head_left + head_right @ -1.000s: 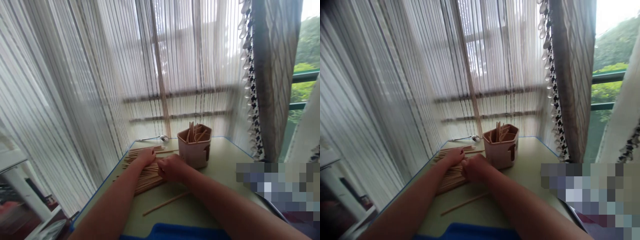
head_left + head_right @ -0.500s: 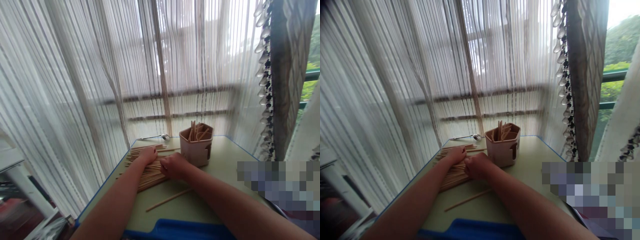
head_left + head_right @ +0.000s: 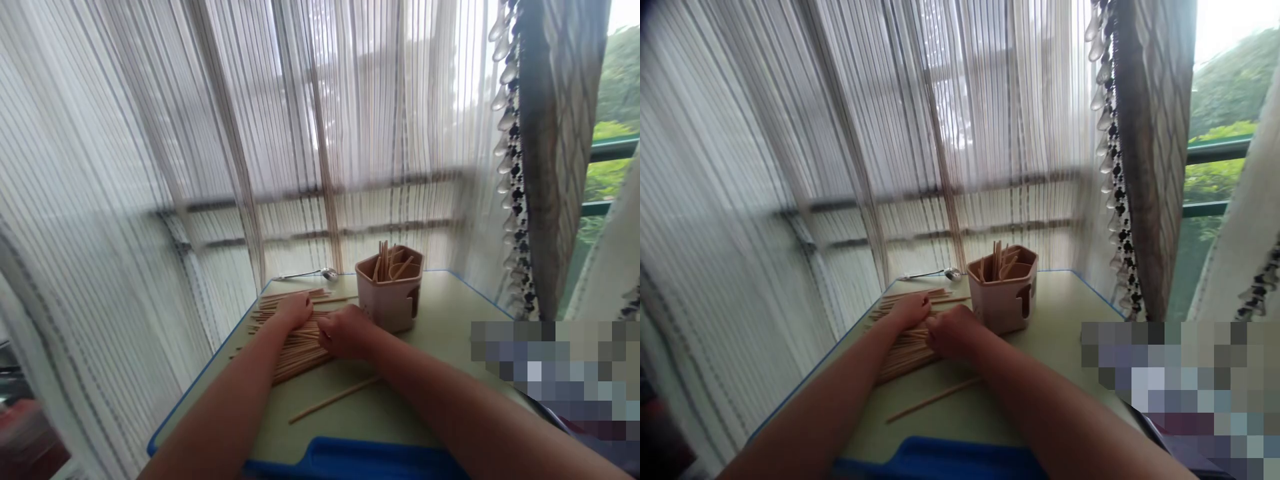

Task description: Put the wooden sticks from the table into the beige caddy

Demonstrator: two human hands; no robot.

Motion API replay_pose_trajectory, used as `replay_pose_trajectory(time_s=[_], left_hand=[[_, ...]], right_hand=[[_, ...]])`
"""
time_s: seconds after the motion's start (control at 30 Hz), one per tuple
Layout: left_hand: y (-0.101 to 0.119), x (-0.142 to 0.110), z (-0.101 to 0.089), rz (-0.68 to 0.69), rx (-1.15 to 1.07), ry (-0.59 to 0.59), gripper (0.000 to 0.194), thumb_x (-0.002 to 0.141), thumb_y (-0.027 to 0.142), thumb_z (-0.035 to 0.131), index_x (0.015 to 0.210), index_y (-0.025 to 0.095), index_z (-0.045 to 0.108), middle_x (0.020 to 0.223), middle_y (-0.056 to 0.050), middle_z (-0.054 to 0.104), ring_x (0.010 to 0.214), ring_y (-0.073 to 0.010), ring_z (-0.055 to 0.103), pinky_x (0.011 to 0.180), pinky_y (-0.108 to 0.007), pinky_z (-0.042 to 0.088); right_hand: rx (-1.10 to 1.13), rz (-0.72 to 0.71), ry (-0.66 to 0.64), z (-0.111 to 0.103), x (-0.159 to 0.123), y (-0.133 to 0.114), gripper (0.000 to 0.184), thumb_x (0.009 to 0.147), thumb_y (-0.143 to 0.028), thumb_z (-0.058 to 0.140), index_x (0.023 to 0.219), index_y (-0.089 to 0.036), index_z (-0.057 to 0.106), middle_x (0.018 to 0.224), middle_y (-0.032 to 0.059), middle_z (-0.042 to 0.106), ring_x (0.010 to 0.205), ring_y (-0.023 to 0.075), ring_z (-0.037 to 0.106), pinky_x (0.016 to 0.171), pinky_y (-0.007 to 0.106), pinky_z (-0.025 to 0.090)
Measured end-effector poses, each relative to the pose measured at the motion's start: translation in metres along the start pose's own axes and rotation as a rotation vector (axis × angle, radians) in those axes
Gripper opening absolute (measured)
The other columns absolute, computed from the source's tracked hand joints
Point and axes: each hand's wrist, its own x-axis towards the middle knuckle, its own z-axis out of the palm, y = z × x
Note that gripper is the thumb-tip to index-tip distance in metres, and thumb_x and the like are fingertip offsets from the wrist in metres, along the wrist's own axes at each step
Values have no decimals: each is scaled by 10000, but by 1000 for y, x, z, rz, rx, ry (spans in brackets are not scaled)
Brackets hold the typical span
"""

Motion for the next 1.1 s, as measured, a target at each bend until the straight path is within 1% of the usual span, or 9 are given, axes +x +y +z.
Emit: replay_pose_trajectory(time_s=[0.17,0.3,0.67,1.1], left_hand=[[1,1,0,1,1,-2,300,877,325,398,987,183,637,1060,-118,701,978,-267,652,846,-360,469],[2,-1,-1,0,1,-3,303,879,332,397,994,183,635,1067,-115,700,979,-266,651,848,-359,469],[6,-6,-5,-5,9,-8,314,895,332,383,1025,175,622,1087,-116,691,1004,-259,643,866,-350,462],[10,-10,-10,14,32,-15,326,901,321,363,1041,164,612,1109,-133,682,1013,-263,642,861,-366,466]], right_hand=[[-2,-7,16,0,-1,0,234,838,-314,488,801,-159,660,816,73,722,674,187,650,552,262,338],[-8,-9,13,1,-1,1,233,837,-307,488,801,-154,660,808,81,719,683,192,653,558,265,346],[-11,-2,-73,-5,-5,-1,262,859,-321,454,846,-163,662,861,86,725,734,199,669,609,269,403],[-8,-2,-128,-1,-4,-2,281,865,-328,451,868,-166,681,873,98,726,778,218,678,660,289,449]])
